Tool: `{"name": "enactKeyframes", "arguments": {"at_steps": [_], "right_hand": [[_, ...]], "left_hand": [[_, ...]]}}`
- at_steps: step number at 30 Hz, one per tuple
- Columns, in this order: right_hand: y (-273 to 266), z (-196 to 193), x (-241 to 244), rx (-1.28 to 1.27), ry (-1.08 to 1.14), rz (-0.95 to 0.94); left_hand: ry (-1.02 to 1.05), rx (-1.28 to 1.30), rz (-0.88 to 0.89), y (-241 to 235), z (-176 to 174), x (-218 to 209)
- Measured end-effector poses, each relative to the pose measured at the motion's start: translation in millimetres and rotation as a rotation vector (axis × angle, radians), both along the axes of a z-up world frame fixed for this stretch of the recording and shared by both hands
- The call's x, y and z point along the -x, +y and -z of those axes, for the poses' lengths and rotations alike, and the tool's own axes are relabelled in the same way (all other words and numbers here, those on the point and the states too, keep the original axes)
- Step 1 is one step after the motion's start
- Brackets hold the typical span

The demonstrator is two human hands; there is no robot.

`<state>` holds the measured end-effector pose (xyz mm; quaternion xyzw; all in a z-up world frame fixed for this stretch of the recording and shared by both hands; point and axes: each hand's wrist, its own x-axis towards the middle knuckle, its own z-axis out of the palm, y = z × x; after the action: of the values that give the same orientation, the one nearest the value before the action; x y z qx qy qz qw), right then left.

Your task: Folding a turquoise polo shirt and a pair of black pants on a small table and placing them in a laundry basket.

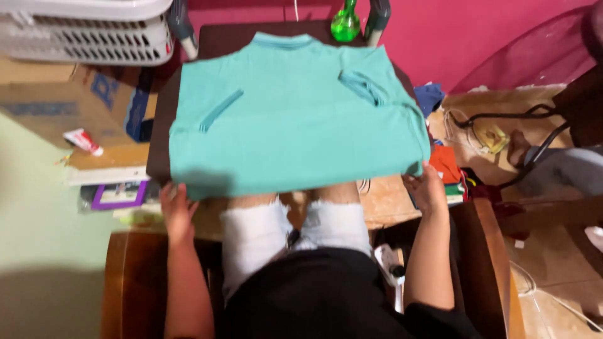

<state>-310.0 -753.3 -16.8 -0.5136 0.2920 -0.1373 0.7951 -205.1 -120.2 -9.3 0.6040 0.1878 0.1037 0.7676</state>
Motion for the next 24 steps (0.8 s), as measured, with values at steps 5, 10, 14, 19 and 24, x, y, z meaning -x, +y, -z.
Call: {"name": "enactKeyframes", "arguments": {"at_steps": [5, 10, 14, 19, 24], "right_hand": [[-27, 25, 8, -0.126, -0.103, 0.093], [-42, 34, 3, -0.094, -0.151, 0.088], [-6, -2, 6, -0.217, -0.147, 0.126], [12, -1, 9, -0.226, -0.131, 0.177], [32, -41, 20, -0.204, -0.228, 0.275]], "left_hand": [[0.06, 0.019, -0.008, -7, -6, 14], [0.028, -0.257, -0.012, 18, 55, -15], [0.08, 0.004, -0.005, -10, 6, 9], [0.053, 0.042, -0.031, -18, -20, 39], [-0.062, 0.042, -0.031, -17, -49, 57]]}}
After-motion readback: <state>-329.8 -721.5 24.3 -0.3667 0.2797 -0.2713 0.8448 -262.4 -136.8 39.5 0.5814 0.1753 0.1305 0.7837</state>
